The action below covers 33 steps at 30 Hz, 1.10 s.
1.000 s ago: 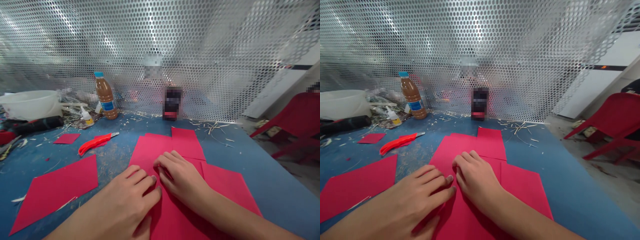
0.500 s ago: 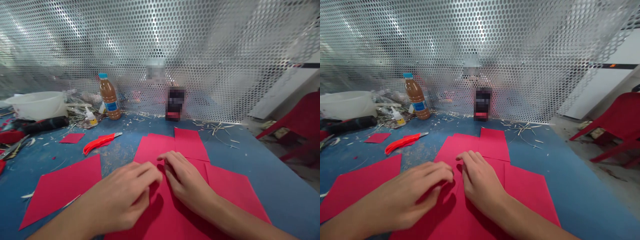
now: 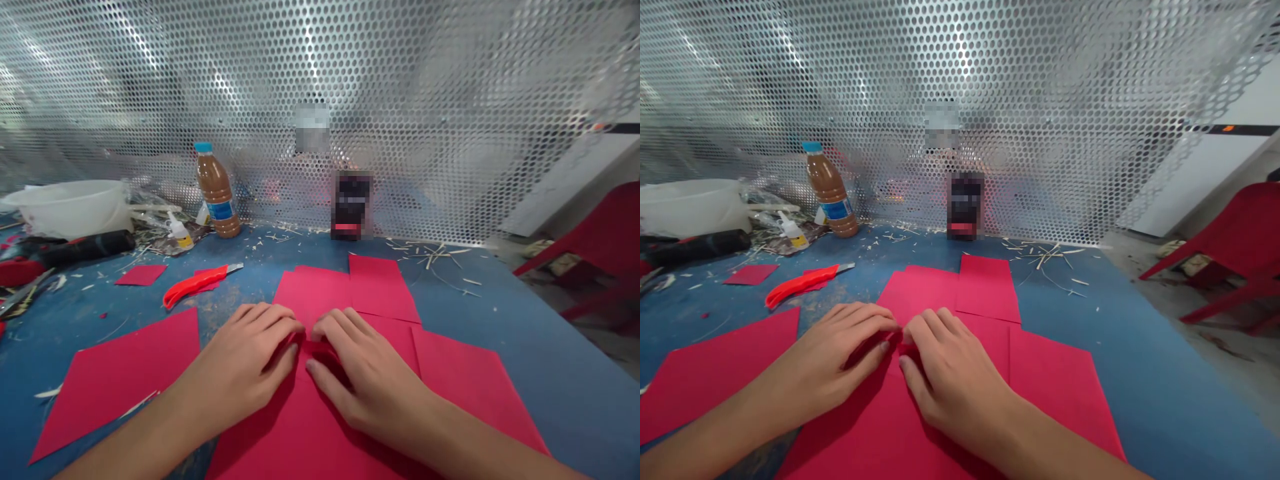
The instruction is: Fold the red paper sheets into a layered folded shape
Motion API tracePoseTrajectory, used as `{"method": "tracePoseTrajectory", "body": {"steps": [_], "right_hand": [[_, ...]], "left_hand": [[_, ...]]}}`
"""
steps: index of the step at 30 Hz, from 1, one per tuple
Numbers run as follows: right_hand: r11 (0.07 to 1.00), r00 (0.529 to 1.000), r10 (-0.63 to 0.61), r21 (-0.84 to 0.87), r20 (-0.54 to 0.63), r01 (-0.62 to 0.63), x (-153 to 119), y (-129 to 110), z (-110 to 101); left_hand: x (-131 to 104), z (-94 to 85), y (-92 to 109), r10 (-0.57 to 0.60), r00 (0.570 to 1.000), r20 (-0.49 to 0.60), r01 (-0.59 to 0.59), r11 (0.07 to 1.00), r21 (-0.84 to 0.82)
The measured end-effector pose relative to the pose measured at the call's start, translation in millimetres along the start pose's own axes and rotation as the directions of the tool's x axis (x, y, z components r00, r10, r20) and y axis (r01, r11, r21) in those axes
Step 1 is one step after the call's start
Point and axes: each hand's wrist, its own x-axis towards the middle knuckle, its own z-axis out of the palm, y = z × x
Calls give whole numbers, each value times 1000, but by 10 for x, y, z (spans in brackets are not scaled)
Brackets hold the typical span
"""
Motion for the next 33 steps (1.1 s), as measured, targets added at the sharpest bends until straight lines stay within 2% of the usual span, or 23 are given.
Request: {"method": "tracePoseTrajectory", "body": {"steps": [4,7,11,16,19,26,33], "right_hand": [[994,999,-9,105,-45,13,-17,32,-31],[962,990,51,273,-133,-13,-41,52,-53],[903,969,122,430,-213,-19,-62,69,-54],[865,966,144,501,-215,-18,-83,51,-65],[854,972,131,520,-197,-10,-98,39,-86],[866,974,68,498,-218,52,-82,32,-123],[897,950,14,423,-312,125,-101,27,-135]], "left_hand": [[-10,-11,57,-98,995,-31,91,982,-168],[-36,9,131,-160,984,-75,132,947,-293],[-30,35,201,-225,974,-1,203,879,-432],[10,32,155,-269,963,23,237,801,-549],[8,27,109,-283,959,21,249,803,-542],[14,18,88,-214,976,44,207,839,-502],[50,-7,53,-243,961,133,268,693,-669]]}}
